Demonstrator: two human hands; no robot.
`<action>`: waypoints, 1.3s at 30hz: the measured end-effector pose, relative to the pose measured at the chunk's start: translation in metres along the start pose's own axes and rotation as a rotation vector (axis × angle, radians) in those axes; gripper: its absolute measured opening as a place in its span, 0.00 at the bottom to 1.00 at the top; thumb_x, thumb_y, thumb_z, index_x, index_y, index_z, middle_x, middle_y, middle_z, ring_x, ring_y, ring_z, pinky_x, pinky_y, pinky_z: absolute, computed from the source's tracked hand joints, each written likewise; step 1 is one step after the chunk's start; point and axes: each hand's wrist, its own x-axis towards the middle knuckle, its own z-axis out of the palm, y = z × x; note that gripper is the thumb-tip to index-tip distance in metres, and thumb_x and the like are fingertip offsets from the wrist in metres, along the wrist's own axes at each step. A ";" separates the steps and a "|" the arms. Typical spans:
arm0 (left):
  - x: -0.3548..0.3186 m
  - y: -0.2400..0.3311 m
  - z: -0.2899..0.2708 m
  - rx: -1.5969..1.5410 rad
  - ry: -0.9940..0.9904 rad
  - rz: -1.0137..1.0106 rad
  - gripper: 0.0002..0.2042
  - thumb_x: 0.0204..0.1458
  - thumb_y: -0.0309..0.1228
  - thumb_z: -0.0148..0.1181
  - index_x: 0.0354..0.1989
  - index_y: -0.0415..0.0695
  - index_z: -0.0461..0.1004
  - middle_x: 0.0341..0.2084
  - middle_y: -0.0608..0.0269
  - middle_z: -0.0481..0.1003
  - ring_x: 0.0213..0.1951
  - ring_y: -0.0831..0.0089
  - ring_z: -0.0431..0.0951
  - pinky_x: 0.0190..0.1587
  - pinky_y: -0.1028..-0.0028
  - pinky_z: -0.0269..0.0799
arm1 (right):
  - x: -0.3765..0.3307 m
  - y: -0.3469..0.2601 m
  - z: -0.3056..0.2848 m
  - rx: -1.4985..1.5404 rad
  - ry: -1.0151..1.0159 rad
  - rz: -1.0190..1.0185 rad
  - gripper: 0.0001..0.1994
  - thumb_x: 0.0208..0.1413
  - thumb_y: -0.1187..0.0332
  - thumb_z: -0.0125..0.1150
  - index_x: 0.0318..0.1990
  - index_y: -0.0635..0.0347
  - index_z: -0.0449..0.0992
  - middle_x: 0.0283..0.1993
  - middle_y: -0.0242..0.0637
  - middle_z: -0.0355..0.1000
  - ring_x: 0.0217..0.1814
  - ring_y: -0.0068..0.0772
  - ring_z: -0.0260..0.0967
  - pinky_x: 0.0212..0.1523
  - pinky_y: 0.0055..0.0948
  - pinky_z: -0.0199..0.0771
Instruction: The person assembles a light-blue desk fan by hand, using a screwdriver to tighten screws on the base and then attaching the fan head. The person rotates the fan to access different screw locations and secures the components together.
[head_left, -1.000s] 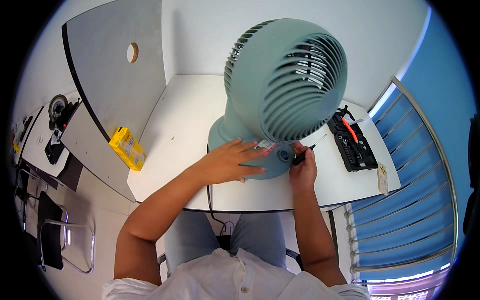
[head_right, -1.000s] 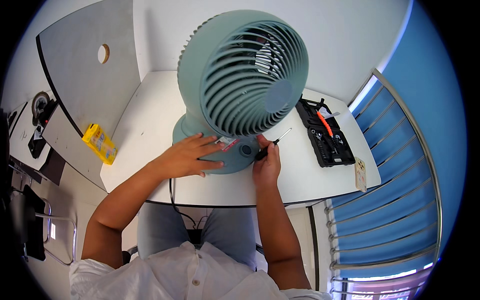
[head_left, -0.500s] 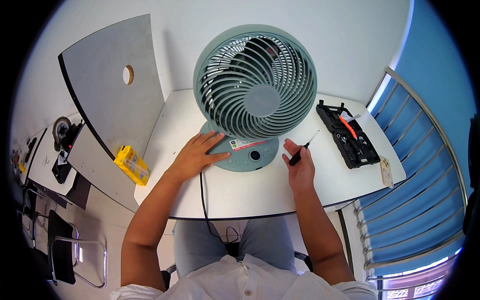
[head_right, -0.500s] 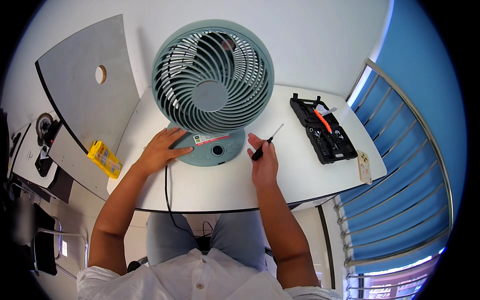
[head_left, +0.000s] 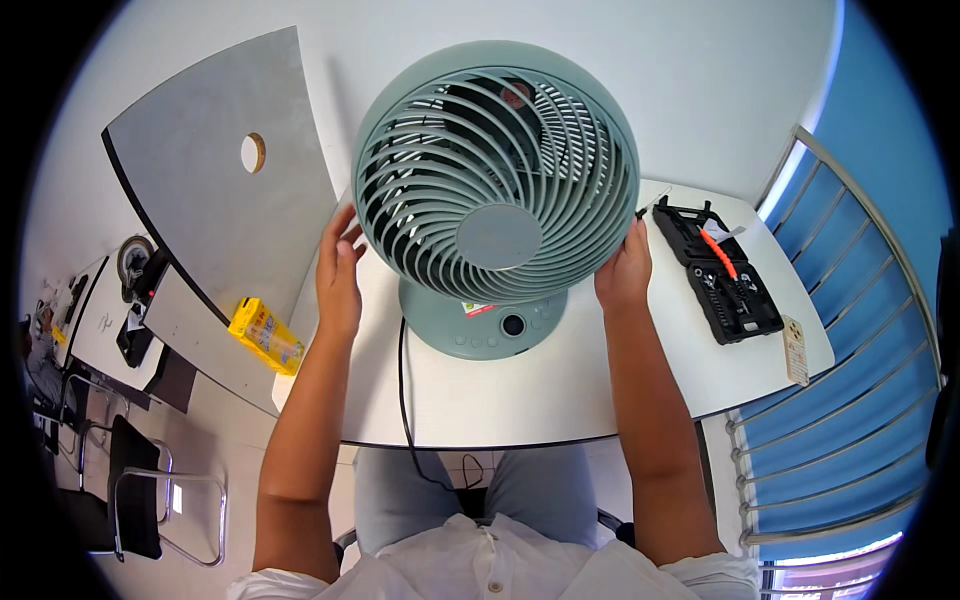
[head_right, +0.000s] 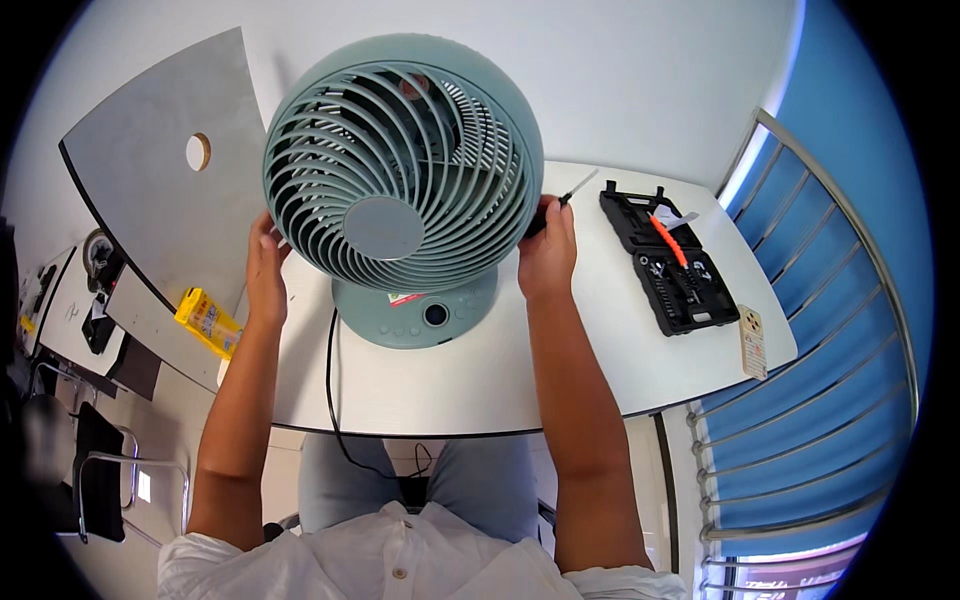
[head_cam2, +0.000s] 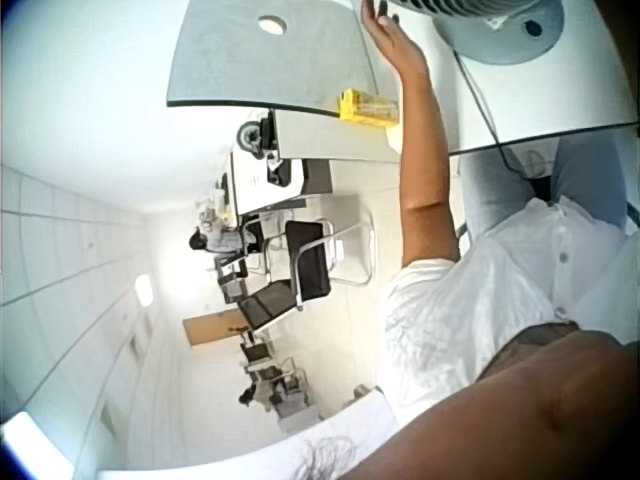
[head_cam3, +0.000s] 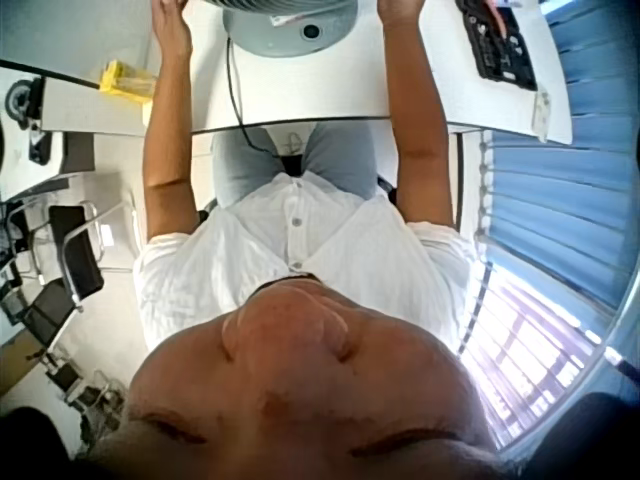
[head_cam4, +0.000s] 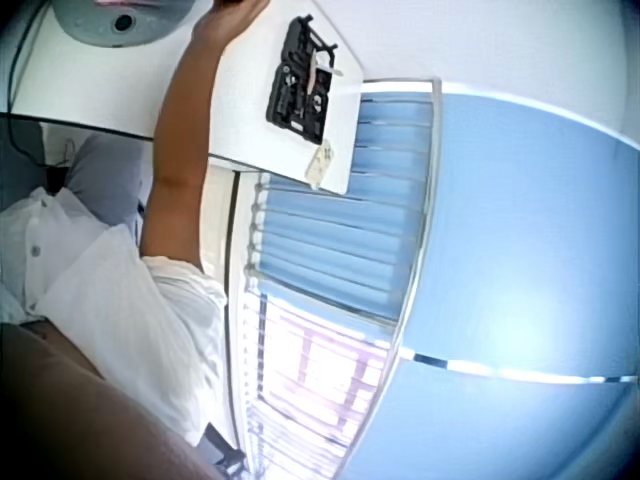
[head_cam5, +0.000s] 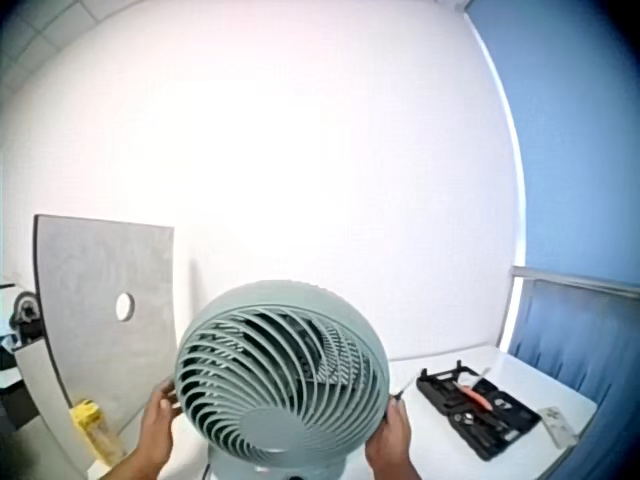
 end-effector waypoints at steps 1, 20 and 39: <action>0.006 -0.001 0.006 -0.115 -0.010 0.028 0.34 0.60 0.57 0.35 0.64 0.41 0.53 0.61 0.54 0.59 0.61 0.65 0.61 0.62 0.65 0.56 | -0.006 0.008 0.002 0.021 0.023 0.022 0.17 0.67 0.65 0.36 0.57 0.65 0.61 0.55 0.37 0.65 0.57 0.29 0.63 0.56 0.29 0.64; -0.014 -0.007 0.040 -0.455 -0.192 -0.094 0.39 0.56 0.64 0.29 0.69 0.50 0.42 0.66 0.61 0.51 0.66 0.65 0.51 0.66 0.61 0.46 | -0.021 0.021 0.004 0.005 0.074 0.042 0.19 0.62 0.70 0.41 0.60 0.66 0.60 0.57 0.40 0.65 0.59 0.34 0.64 0.58 0.31 0.63; -0.012 -0.031 0.036 -0.565 -0.144 -0.131 0.40 0.54 0.66 0.31 0.65 0.46 0.54 0.62 0.61 0.59 0.64 0.67 0.56 0.65 0.61 0.48 | -0.021 0.018 0.000 0.076 -0.064 0.044 0.17 0.66 0.66 0.36 0.57 0.63 0.62 0.57 0.37 0.66 0.59 0.29 0.63 0.59 0.31 0.62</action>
